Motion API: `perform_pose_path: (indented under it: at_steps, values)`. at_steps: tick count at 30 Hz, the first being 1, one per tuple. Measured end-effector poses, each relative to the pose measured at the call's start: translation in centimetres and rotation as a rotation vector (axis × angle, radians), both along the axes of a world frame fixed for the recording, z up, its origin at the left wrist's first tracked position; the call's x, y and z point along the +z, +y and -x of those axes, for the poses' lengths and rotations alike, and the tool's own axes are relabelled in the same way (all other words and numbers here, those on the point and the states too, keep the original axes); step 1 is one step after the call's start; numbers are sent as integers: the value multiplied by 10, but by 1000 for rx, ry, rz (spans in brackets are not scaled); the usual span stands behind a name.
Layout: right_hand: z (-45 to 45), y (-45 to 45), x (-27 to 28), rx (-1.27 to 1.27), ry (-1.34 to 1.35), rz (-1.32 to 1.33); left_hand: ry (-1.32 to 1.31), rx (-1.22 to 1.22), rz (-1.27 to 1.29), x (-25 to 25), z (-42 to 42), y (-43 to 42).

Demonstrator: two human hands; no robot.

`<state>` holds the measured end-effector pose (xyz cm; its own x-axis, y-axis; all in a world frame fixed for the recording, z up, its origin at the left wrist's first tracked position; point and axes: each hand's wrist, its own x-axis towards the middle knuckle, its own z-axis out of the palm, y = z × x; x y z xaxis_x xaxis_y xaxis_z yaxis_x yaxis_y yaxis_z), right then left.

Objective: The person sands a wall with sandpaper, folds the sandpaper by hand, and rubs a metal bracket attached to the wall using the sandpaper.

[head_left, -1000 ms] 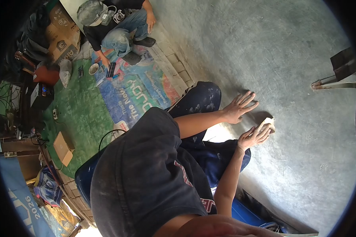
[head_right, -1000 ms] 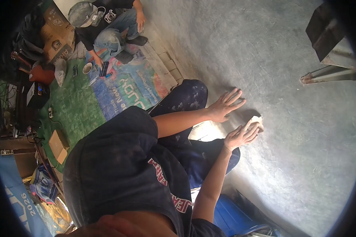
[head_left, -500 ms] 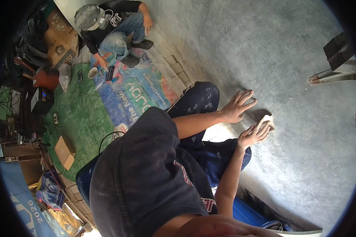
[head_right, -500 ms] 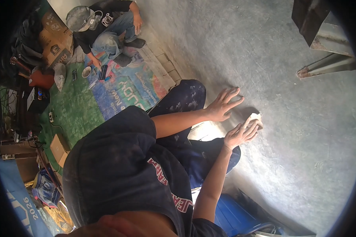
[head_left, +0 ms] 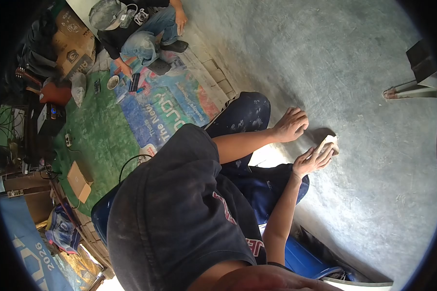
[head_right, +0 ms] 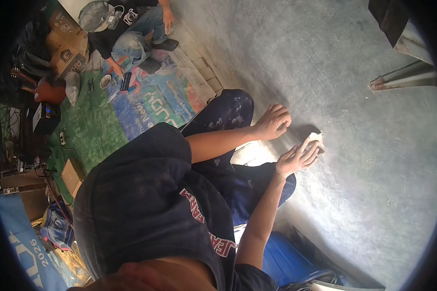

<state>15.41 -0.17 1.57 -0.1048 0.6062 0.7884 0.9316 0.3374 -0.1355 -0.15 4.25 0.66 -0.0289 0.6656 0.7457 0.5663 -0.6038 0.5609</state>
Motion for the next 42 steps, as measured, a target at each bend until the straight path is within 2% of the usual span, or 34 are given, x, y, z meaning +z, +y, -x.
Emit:
perform_pose_path:
  at_steps: [7,16,23,30,33,36,37,39,42]
  values:
    - [1,-1,1,-1,3,9,60,-135,24,-4,0,0]
    - [1,-1,1,-1,1,14,-55,-313,-21,-14,-7,4]
    - [1,-1,0,-18,-10,9,-30,-375,92,-23,-11,3]
    - [0,-3,1,-23,-21,19,-108,-421,248,-10,-12,-8]
    - [0,-3,2,2,5,10,-216,-433,318,24,-7,-22]
    - [5,-9,18,109,152,45,-323,-509,407,17,-12,-21]
    - [7,-13,23,135,234,57,-278,-512,282,11,-14,-17]
    - [6,-17,9,222,453,87,-236,-527,349,17,-11,-17]
    - [23,-35,14,175,811,95,-265,-638,285,31,-15,-20]
